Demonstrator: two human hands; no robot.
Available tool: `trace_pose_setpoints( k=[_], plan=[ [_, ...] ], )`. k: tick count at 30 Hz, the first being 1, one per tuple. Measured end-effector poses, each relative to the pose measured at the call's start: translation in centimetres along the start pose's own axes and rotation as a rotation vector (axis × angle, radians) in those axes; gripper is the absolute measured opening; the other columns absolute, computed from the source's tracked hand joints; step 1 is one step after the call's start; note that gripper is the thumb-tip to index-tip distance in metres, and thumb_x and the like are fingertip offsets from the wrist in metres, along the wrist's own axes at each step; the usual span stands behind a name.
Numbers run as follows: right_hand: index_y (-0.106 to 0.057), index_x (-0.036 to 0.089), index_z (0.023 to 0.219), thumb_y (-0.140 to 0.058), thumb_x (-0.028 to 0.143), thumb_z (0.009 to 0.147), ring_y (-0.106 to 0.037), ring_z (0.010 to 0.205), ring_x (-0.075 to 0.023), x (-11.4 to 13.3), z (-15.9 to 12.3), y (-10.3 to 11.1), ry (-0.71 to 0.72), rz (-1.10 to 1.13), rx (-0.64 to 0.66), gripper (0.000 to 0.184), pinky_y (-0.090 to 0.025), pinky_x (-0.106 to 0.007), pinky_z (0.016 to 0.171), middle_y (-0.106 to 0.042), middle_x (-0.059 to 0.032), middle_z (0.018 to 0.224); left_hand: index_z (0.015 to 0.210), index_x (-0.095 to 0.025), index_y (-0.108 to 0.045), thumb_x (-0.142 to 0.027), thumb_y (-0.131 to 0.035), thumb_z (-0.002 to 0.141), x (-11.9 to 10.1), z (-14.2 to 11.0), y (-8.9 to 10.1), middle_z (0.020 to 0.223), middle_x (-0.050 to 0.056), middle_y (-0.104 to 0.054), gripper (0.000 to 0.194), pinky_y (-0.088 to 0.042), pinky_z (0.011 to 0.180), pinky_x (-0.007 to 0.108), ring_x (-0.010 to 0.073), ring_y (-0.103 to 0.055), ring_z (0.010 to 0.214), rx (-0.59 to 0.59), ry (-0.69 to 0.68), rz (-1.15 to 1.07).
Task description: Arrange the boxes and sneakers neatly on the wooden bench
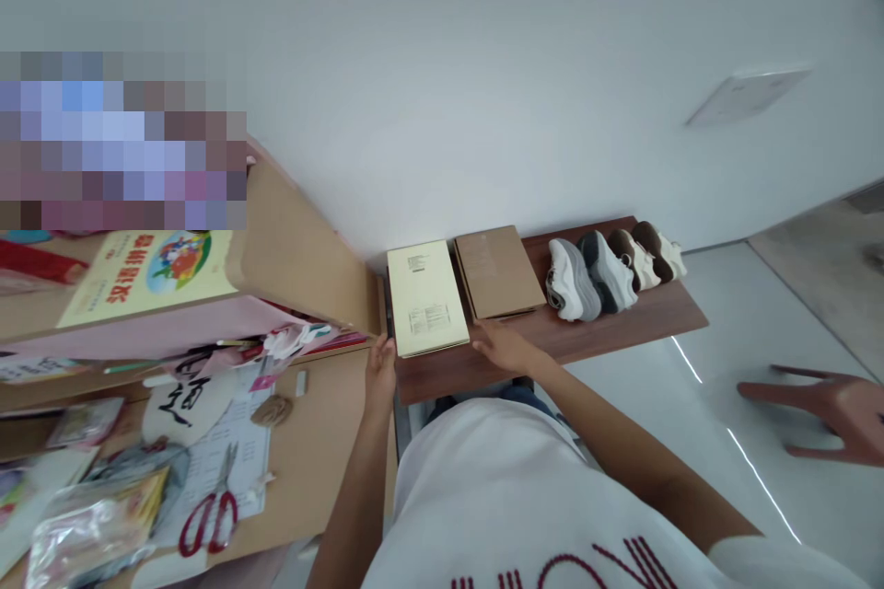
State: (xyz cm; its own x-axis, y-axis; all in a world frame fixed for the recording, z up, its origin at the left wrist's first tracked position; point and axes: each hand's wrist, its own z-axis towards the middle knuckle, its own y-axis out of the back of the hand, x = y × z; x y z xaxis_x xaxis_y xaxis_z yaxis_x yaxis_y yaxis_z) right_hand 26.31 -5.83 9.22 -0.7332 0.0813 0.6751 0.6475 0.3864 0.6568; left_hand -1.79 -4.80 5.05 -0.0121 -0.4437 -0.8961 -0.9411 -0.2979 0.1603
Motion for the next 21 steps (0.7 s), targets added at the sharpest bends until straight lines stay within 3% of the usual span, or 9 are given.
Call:
trace_pose_setpoints(
  k=[8,14,21],
  plan=[
    [-0.026,0.009,0.150,-0.054,0.030,0.089,-0.041,0.137,-0.0309,1.8,4.9,-1.0,-0.022,0.040,-0.180,0.070,-0.032,-0.046,0.112,-0.043,-0.0210,0.148,0.133,-0.020,-0.054,-0.047,-0.065,0.086,-2.1,3.4,-0.6,0.136,0.014,-0.059,0.055,-0.038,0.110,0.039,0.0237,-0.054,0.127,0.077,-0.069,0.002],
    [-0.018,0.009,0.153,-0.055,0.027,0.087,-0.035,0.141,-0.0309,2.3,7.1,-2.7,-0.080,0.086,-0.170,0.078,-0.029,-0.046,0.114,-0.036,-0.0204,0.153,0.135,-0.017,-0.052,-0.043,-0.063,0.088,-1.8,4.9,-0.9,0.135,0.015,-0.059,0.055,-0.037,0.110,0.037,0.0227,-0.054,0.128,0.102,-0.037,0.060],
    [-0.018,0.007,0.153,-0.057,0.025,0.085,-0.037,0.140,-0.0299,1.9,7.4,-3.7,-0.136,0.099,-0.161,0.080,-0.031,-0.042,0.114,-0.039,-0.0212,0.151,0.134,-0.016,-0.052,-0.040,-0.061,0.090,-1.0,5.0,-1.4,0.136,0.015,-0.058,0.051,-0.040,0.108,0.035,0.0230,-0.055,0.126,0.113,0.007,0.101]
  ],
)
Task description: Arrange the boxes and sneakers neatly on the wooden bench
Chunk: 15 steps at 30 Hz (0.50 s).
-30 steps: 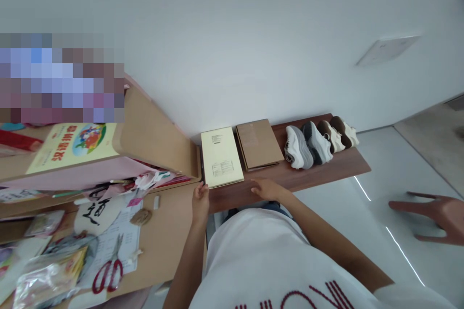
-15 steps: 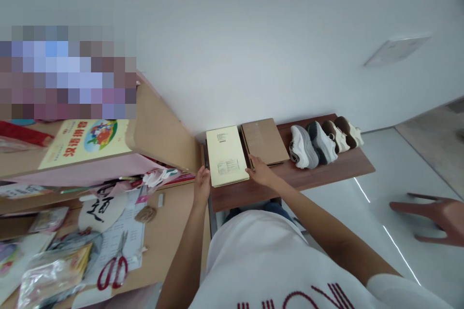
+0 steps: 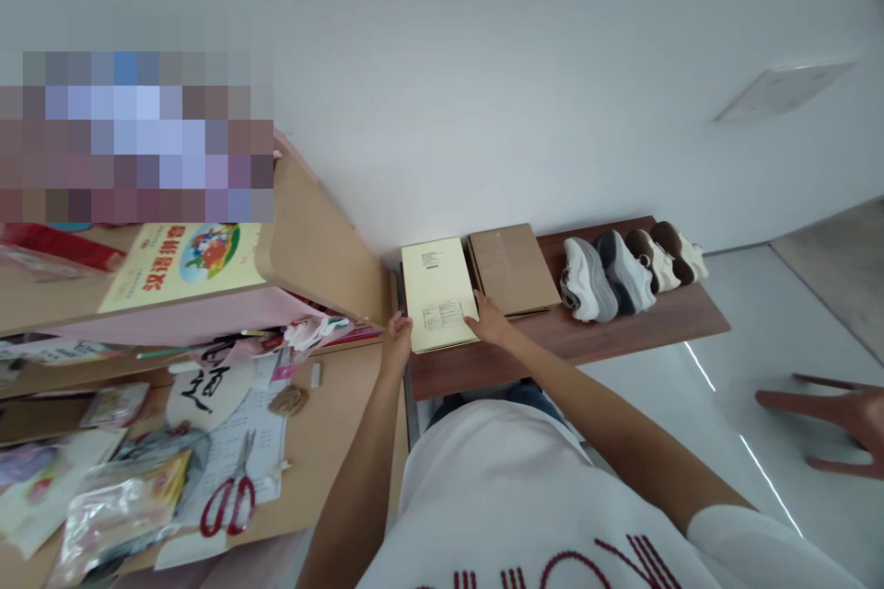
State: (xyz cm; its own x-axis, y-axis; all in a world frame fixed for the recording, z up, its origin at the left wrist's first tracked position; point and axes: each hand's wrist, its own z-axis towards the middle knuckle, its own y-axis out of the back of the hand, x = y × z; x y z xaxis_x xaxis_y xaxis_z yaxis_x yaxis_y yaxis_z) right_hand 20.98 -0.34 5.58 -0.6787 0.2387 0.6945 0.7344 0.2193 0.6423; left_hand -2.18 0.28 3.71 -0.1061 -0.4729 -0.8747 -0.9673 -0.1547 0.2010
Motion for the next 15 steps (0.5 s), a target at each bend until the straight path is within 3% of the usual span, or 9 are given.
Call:
trace_pose_setpoints(
  k=[15],
  plan=[
    [-0.027,0.006,0.149,-0.064,0.025,0.081,-0.041,0.138,-0.0285,-0.5,1.4,-1.2,-0.093,0.054,-0.010,0.080,-0.034,-0.039,0.113,-0.044,-0.0212,0.147,0.137,-0.013,-0.048,-0.042,-0.060,0.088,1.3,2.5,-1.3,0.139,0.018,-0.056,0.057,-0.042,0.107,0.037,0.0252,-0.054,0.128,-0.007,0.006,0.191]
  ],
)
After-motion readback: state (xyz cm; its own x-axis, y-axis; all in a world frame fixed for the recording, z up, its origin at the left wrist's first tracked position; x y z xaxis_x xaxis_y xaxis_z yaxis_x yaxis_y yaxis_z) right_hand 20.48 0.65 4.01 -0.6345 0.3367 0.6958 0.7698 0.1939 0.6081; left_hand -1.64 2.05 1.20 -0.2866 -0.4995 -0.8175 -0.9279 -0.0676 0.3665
